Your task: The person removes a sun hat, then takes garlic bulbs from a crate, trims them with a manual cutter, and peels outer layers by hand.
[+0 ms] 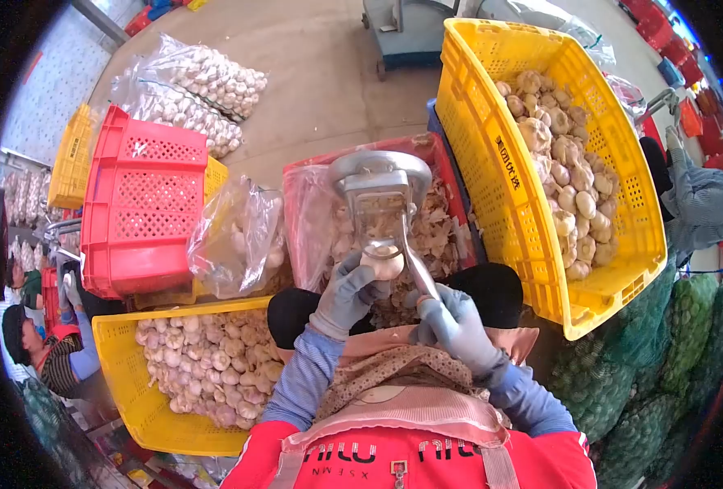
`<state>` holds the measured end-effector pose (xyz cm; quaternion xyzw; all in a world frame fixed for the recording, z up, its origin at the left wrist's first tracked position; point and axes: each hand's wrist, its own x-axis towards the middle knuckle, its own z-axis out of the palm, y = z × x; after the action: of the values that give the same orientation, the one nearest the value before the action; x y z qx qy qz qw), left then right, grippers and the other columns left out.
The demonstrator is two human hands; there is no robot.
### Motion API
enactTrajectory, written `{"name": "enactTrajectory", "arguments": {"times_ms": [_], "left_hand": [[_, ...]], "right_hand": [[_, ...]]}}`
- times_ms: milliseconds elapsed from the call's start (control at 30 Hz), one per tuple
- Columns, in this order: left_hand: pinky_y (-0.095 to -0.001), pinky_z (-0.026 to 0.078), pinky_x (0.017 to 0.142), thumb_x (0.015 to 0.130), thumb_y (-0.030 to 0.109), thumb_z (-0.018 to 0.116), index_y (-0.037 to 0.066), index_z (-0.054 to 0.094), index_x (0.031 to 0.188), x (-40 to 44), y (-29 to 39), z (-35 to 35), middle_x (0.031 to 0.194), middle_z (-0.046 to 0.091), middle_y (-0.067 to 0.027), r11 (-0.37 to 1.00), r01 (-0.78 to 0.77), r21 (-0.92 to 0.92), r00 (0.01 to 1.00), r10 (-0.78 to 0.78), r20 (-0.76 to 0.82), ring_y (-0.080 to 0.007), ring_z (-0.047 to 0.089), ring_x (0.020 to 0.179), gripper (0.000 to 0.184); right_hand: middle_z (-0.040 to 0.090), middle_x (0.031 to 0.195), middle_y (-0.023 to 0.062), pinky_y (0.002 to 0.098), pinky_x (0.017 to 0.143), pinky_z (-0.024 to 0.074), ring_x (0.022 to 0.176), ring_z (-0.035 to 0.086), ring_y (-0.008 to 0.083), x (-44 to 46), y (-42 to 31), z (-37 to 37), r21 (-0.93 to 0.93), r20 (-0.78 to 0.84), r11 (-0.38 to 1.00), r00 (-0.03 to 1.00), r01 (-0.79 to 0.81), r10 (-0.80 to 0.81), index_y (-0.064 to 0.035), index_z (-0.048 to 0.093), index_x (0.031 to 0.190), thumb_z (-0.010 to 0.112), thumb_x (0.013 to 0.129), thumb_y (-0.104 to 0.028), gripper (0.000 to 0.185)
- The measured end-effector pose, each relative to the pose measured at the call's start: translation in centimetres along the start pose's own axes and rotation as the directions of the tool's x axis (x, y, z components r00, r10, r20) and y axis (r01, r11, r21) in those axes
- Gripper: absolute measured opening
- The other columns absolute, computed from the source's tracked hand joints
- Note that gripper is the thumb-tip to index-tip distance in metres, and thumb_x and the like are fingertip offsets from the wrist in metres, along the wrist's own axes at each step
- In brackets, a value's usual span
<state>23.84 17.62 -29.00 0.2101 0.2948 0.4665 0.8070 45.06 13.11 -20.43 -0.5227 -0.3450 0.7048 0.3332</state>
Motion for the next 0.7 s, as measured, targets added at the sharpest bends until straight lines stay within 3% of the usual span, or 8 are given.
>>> {"name": "enactTrajectory", "arguments": {"times_ms": [133, 200, 300, 333, 400, 500, 633, 700], "left_hand": [[-0.0266, 0.059, 0.07, 0.1, 0.028, 0.07, 0.002, 0.064, 0.133, 1.0, -1.2, -1.5, 0.102, 0.074, -0.0066, 0.999, 0.01, -0.031, 1.0, -0.01, -0.001, -0.013, 0.072, 0.08, 0.042], [-0.0303, 0.061, 0.072, 0.102, 0.033, 0.065, 0.0, 0.062, 0.132, 1.1, -1.0, -1.4, 0.1, 0.074, -0.0101, 0.996, 0.022, -0.087, 0.999, -0.017, 0.051, -0.018, 0.072, 0.077, 0.044], [-0.0316, 0.061, 0.073, 0.101, 0.04, 0.065, 0.001, 0.061, 0.132, -0.4, -0.6, 0.0, 0.1, 0.073, -0.0111, 0.99, 0.03, -0.135, 0.996, -0.018, 0.089, -0.0203, 0.073, 0.078, 0.05], [-0.0327, 0.061, 0.076, 0.099, 0.046, 0.067, 0.0, 0.061, 0.135, -0.9, -1.0, -0.8, 0.102, 0.073, -0.0106, 0.998, 0.031, -0.05, 0.994, -0.025, 0.109, -0.0196, 0.072, 0.083, 0.059], [-0.032, 0.06, 0.074, 0.101, 0.045, 0.066, -0.001, 0.062, 0.135, -2.5, -0.9, 0.0, 0.103, 0.074, -0.0101, 0.997, 0.024, 0.068, 0.999, -0.027, 0.043, -0.0174, 0.072, 0.084, 0.058], [-0.0249, 0.054, 0.059, 0.105, 0.044, 0.062, -0.003, 0.07, 0.126, -4.7, -2.1, 1.5, 0.095, 0.075, -0.0063, 0.909, -0.104, 0.403, 0.993, 0.114, -0.001, -0.009, 0.067, 0.069, 0.052], [-0.0232, 0.044, 0.044, 0.103, 0.048, 0.064, -0.001, 0.077, 0.095, -5.2, -3.9, 3.5, 0.069, 0.068, -0.0023, 0.79, -0.182, 0.585, 0.956, 0.283, -0.084, -0.0073, 0.06, 0.051, 0.051], [-0.024, 0.039, 0.041, 0.103, 0.047, 0.066, 0.003, 0.074, 0.082, -5.8, -3.6, 4.2, 0.06, 0.062, -0.0002, 0.827, -0.032, 0.562, 0.953, 0.194, -0.232, -0.0071, 0.055, 0.046, 0.05]], "right_hand": [[0.056, 0.067, 0.0105, 0.039, 0.058, 0.0453, 0.06, 0.058, 0.0244, 7.9, 8.4, -3.4, -0.542, -0.055, 0.723, 0.84, 0.429, -0.539, -0.0032, 0.059, 0.085, 0.068, 0.096, -0.025, 0.026], [0.057, 0.067, 0.0124, 0.0407, 0.058, 0.0452, 0.059, 0.059, 0.0296, 8.8, 7.7, -3.1, -0.572, -0.021, 0.653, 0.787, 0.497, -0.617, -0.0037, 0.059, 0.086, 0.068, 0.095, -0.026, 0.026], [0.072, 0.104, 0.0211, 0.0451, 0.078, 0.0557, 0.093, 0.071, 0.0411, 5.9, 6.0, -1.7, -0.8, -0.098, 0.483, 0.716, 0.356, -0.691, -0.0026, 0.064, 0.128, 0.072, 0.094, -0.026, 0.043], [0.07, 0.123, 0.0232, 0.045, 0.086, 0.0571, 0.107, 0.071, 0.0403, 4.5, 5.2, -1.0, -0.833, -0.054, 0.386, 0.637, 0.396, -0.769, -0.0002, 0.06, 0.139, 0.073, 0.087, -0.013, 0.055], [0.067, 0.13, 0.0231, 0.0415, 0.091, 0.0567, 0.111, 0.07, 0.0381, 1.3, 4.5, -0.9, -0.84, 0.076, 0.213, 0.496, 0.499, -0.865, -0.0002, 0.058, 0.141, 0.078, 0.083, -0.011, 0.063], [0.07, 0.124, 0.0217, 0.0407, 0.093, 0.056, 0.109, 0.071, 0.0377, -1.6, 3.5, 1.3, -0.75, 0.076, 0.425, 0.704, 0.507, -0.706, -0.0012, 0.06, 0.139, 0.081, 0.079, -0.015, 0.066], [0.071, 0.112, 0.0206, 0.0431, 0.083, 0.0566, 0.097, 0.072, 0.0369, -1.0, 5.2, 2.5, -0.697, -0.067, 0.584, 0.773, 0.416, -0.631, -0.0066, 0.068, 0.122, 0.082, 0.083, -0.031, 0.048], [0.073, 0.099, 0.0106, 0.0356, 0.078, 0.0561, 0.089, 0.071, 0.0225, -0.3, 6.0, 2.3, -0.319, -0.11, 0.827, 0.849, 0.463, -0.517, -0.0019, 0.069, 0.114, 0.074, 0.093, -0.028, 0.034]]}}
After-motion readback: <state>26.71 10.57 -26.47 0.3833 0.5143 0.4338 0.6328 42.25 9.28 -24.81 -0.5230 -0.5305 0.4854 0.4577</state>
